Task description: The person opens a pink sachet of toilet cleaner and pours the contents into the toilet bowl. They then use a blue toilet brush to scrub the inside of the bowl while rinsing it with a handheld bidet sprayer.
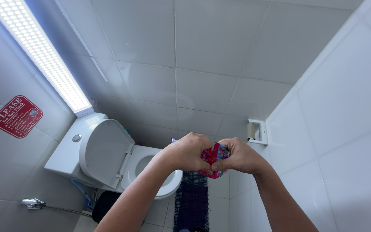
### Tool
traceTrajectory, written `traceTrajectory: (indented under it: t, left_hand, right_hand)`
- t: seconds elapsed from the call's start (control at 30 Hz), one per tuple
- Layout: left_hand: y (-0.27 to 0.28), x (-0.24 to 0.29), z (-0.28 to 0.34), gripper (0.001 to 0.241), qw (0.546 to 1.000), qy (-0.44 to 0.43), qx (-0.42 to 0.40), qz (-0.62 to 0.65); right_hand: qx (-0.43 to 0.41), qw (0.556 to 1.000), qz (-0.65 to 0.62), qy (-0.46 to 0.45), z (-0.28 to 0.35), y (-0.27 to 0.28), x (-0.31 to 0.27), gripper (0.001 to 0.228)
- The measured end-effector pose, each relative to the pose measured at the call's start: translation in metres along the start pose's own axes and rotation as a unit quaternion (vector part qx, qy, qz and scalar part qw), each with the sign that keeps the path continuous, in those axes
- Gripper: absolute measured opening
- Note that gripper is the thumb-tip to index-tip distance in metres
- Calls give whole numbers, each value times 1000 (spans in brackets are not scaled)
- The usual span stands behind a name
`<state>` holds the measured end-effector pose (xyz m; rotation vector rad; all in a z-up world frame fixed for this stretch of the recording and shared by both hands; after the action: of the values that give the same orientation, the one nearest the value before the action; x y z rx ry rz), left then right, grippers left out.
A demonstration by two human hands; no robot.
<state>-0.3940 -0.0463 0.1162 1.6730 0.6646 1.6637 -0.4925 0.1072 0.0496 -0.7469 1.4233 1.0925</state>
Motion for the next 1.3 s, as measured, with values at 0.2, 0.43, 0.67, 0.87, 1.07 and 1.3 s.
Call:
traceTrajectory:
  t: [0.2, 0.43, 0.67, 0.87, 1.07, 1.3]
  left_hand:
    - [-20, -18, -3, 18, 991, 70, -67, -92]
    - [-24, -22, 2, 19, 998, -9, -4, -65]
    - [-22, -15, 1, 20, 991, -75, 50, -101]
    - [-27, -14, 3, 10, 975, 41, -56, -212]
    - [-20, -11, 14, 9, 987, -75, 47, -138]
    - [-11, -2, 14, 36, 991, -49, 28, -124]
  right_hand:
    - [-58, 987, 124, -89, -10, -1, -2, 21]
    - [-96, 995, -20, -13, -13, 8, 27, 19]
    - [-69, 990, 42, -115, -7, 0, -3, 22]
    - [-86, 979, 94, -161, -4, -2, -1, 17]
    - [-94, 992, -36, -74, 2, 7, 23, 19]
    - [-83, 992, -16, -92, 2, 8, 19, 23]
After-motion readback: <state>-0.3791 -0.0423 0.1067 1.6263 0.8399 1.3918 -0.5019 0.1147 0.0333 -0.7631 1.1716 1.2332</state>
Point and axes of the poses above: each hand's wrist, its own z-axis away from the middle knuckle, its own y-axis out of the back of the hand, x = y × z, the point moved 3 cm from there along -z, towards the middle knuckle, and after that the axes turned 3 degrees about y, right-handed, at the moved point
